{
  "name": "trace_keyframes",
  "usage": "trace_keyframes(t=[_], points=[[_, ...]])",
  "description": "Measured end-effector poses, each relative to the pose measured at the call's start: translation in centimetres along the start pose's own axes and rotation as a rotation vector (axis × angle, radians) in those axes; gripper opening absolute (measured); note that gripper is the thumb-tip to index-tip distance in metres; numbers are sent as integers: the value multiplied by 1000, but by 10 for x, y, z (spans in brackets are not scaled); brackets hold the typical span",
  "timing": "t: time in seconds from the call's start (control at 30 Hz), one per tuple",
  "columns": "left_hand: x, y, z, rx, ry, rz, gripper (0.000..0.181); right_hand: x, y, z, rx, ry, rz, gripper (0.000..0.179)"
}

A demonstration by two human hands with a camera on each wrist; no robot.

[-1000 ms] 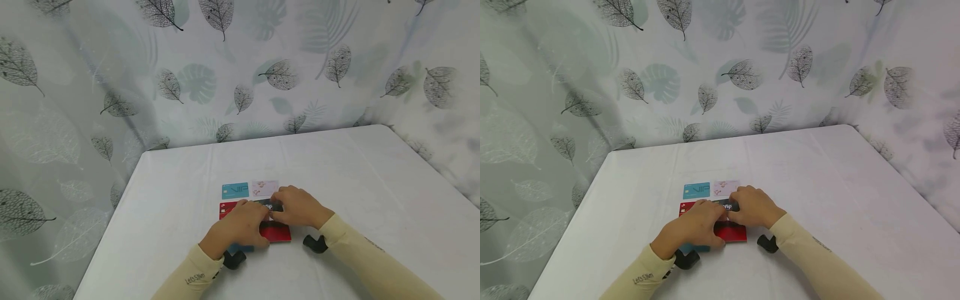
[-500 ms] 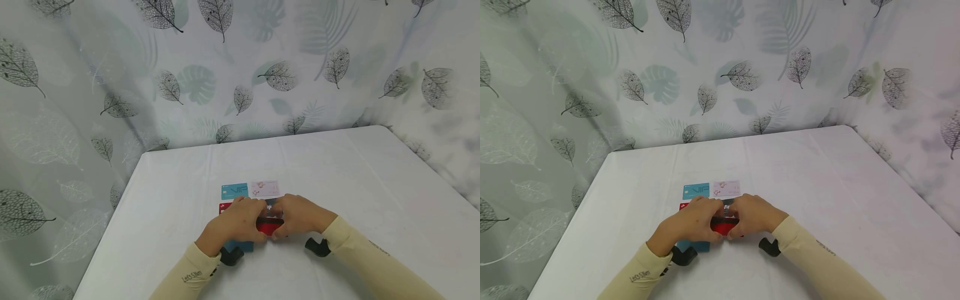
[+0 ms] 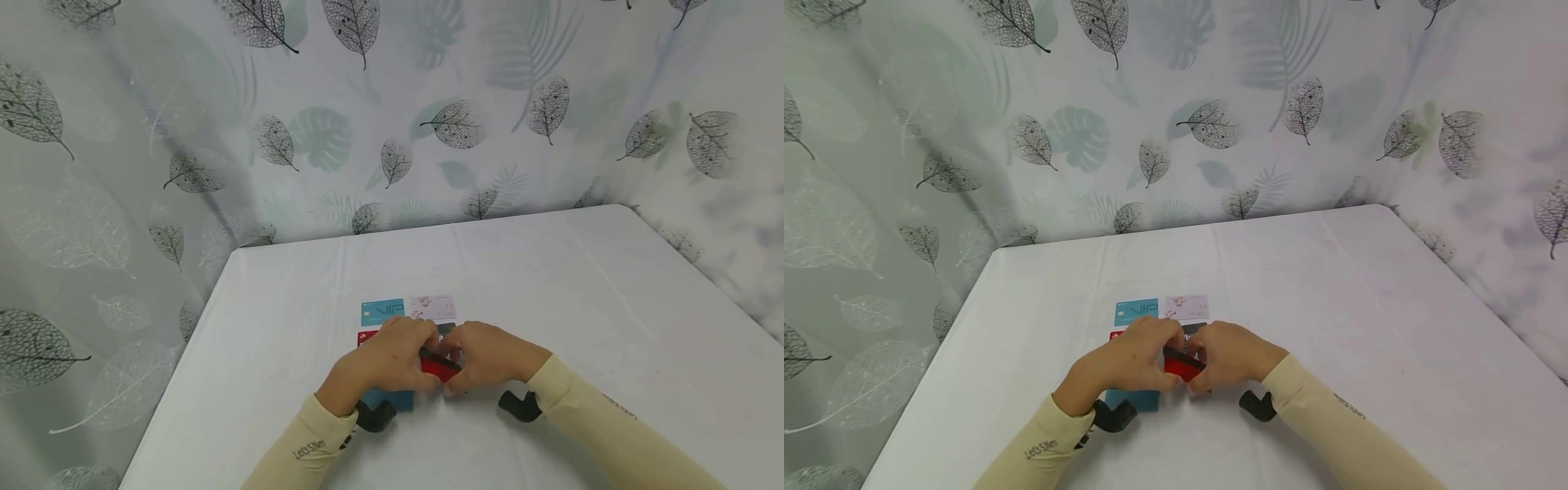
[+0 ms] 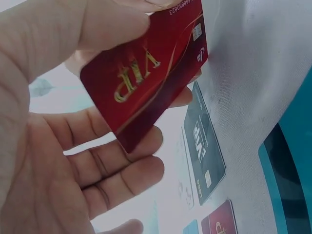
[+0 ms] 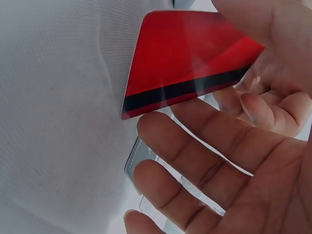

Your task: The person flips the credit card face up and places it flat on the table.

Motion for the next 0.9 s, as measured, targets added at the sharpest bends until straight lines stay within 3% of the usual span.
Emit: trace_keyframes(t=[0.2, 0.37, 0.6, 0.77, 0.9], points=[[-3, -3, 0, 12, 37, 75, 49, -2, 0, 2, 39, -10, -67, 38], [-5, -9, 1, -29, 46, 134, 57, -3, 3, 4, 34, -5, -110, 36], [-1, -17, 1, -88, 2, 127, 63, -3, 6, 5, 44, 16, -123, 32], [6, -16, -1, -81, -42, 135, 68, -4, 6, 5, 48, 33, -116, 38], [8, -13, -3, -64, -38, 138, 67, -5, 5, 6, 20, 46, -158, 41]])
Point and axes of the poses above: each hand's wrist, its own z-axis away from the middle knuckle, its own x-axis out of the palm, y = z × x, the point moved 6 cm from there along -z, towards the middle knuckle, and after that the axes turned 7 degrees about -z, right-handed, at the moved point
